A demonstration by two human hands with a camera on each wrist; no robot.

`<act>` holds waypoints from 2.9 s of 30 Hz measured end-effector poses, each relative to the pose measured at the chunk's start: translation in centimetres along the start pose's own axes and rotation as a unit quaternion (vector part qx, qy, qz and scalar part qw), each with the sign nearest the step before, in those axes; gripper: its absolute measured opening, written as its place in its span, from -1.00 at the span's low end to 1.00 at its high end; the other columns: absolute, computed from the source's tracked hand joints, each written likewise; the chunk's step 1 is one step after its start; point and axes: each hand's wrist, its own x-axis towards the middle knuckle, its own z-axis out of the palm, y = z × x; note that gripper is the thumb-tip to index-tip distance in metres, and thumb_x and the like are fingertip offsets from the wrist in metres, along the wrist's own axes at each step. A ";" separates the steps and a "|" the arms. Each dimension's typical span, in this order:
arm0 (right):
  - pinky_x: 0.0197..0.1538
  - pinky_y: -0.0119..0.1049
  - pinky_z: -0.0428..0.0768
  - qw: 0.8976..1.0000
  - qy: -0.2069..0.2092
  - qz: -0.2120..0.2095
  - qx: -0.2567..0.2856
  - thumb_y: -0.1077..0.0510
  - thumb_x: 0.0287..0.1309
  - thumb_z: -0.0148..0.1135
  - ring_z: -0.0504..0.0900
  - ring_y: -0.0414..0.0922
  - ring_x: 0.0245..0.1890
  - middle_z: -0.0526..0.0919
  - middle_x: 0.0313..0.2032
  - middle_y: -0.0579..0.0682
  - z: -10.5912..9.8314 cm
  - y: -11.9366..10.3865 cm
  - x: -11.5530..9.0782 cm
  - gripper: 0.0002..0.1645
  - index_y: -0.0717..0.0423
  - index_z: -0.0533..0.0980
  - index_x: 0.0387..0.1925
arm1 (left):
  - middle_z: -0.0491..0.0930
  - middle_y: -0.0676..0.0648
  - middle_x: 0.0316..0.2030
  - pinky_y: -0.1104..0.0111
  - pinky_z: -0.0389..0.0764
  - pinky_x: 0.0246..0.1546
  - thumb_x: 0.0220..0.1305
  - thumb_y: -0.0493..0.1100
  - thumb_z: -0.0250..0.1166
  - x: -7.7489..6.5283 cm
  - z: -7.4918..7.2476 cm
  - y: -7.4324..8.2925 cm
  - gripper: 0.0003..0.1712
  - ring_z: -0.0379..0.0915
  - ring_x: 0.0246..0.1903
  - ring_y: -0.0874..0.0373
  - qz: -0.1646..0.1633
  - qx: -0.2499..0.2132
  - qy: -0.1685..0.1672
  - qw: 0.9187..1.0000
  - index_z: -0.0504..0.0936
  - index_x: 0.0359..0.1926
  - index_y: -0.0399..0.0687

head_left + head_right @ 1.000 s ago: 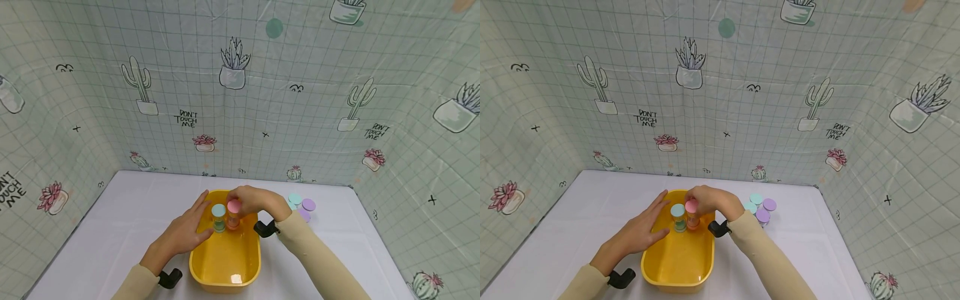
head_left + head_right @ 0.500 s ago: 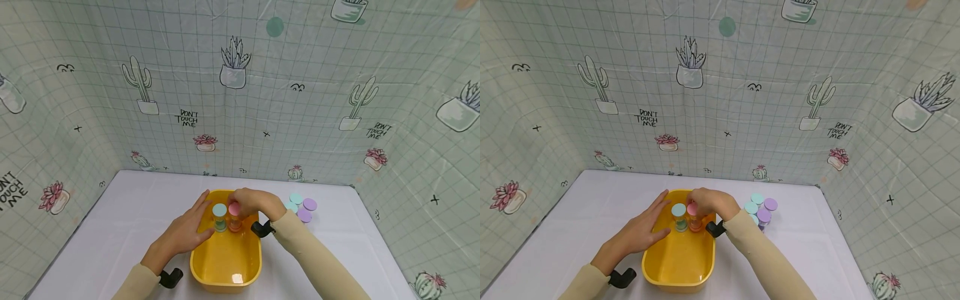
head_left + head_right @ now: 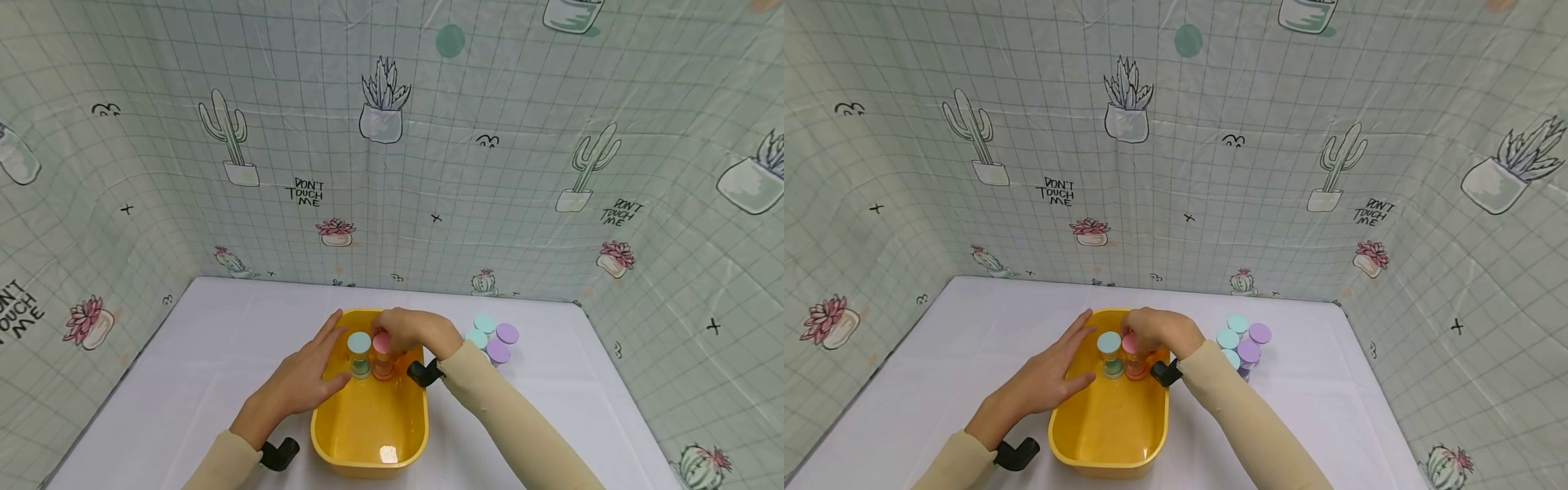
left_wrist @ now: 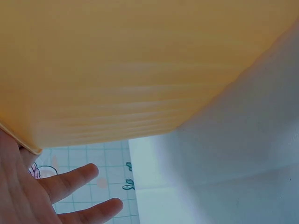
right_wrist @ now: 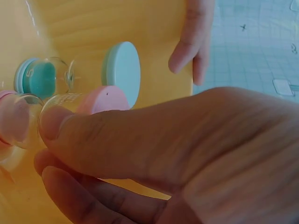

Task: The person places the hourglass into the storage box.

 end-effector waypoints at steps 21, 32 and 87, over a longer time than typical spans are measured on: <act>-0.03 -0.29 0.62 1.000 -0.008 0.026 0.010 0.22 0.17 0.49 0.56 -0.14 -0.24 0.66 -0.28 -0.16 0.2 -0.2 0.2 -0.76 -0.04 0.68 -0.12 | -0.29 0.10 0.68 -0.15 0.54 0.26 0.36 0.10 0.25 0.0 0.0 0.0 -0.08 0.29 0.47 -0.14 -0.012 -0.013 -0.004 1.000 0.13 0.61 -0.05; 0.00 -0.27 0.66 0.999 0.002 0.033 -0.001 0.27 0.19 0.45 0.58 -0.14 -0.22 0.69 -0.17 -0.13 0.2 -0.1 0.1 -0.66 -0.04 0.69 0.00 | -0.29 0.09 0.68 -0.15 0.54 0.25 0.38 0.11 0.23 0.0 0.0 0.0 -0.09 0.29 0.47 -0.15 -0.007 -0.014 -0.002 1.000 0.13 0.61 -0.05; 0.12 0.12 0.67 0.957 0.281 -0.062 0.041 0.05 0.31 0.35 0.59 0.19 0.22 0.64 0.22 0.18 -1.5 12.4 -12.0 -0.41 0.23 0.51 0.28 | -0.27 0.06 0.68 -0.11 0.62 0.17 0.34 0.06 0.25 0.0 0.0 0.2 -0.12 0.35 0.44 -0.14 -0.015 -0.016 -0.001 1.000 0.18 0.58 -0.08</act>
